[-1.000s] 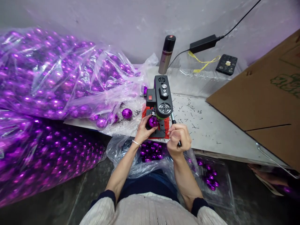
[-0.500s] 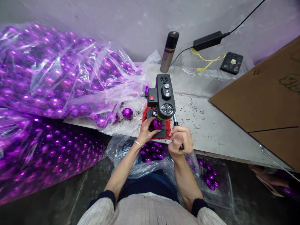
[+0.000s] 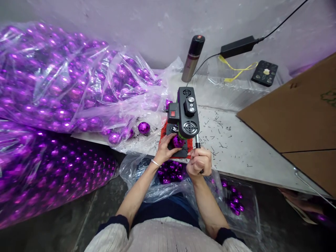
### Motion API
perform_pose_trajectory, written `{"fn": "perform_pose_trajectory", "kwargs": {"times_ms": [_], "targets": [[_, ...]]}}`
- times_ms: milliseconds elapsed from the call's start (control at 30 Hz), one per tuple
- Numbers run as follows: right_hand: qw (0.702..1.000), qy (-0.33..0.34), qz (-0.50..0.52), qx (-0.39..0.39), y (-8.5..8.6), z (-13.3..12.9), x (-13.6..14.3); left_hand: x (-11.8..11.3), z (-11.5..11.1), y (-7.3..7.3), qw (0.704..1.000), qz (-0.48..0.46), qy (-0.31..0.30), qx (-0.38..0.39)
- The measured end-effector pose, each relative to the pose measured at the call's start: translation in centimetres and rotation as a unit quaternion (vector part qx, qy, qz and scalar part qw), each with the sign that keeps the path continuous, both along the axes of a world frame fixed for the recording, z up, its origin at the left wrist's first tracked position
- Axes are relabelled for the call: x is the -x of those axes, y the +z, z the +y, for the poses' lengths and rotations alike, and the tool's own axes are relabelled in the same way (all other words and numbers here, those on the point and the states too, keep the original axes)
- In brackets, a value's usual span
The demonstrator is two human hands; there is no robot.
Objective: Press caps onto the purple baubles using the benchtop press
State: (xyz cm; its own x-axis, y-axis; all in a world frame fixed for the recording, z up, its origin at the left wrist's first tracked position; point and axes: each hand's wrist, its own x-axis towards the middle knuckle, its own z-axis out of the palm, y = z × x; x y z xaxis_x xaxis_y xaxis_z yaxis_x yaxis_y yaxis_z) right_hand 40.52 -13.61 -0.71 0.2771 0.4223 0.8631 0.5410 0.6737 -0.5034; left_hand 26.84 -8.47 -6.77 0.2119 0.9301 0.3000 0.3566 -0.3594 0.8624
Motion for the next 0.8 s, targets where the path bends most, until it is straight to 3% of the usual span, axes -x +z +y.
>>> {"fn": "perform_pose_trajectory", "kwargs": {"times_ms": [300,633,700,800], "targets": [[0.998,0.024,0.057,-0.009,-1.1,0.3,0.6,0.0,0.0,-0.3,1.000,0.008,0.001,-0.007],[0.999,0.024,0.022,-0.026,-2.5,0.7,0.7,-0.1,0.1,-0.6,1.000,0.007,0.006,-0.018],[0.999,0.018,0.031,-0.024,-2.0,0.6,0.8,-0.1,0.2,-0.7,1.000,0.003,0.008,-0.017],[0.998,-0.004,0.057,0.015,0.3,0.2,0.8,-0.2,0.5,-0.8,1.000,0.003,0.010,-0.019]]}}
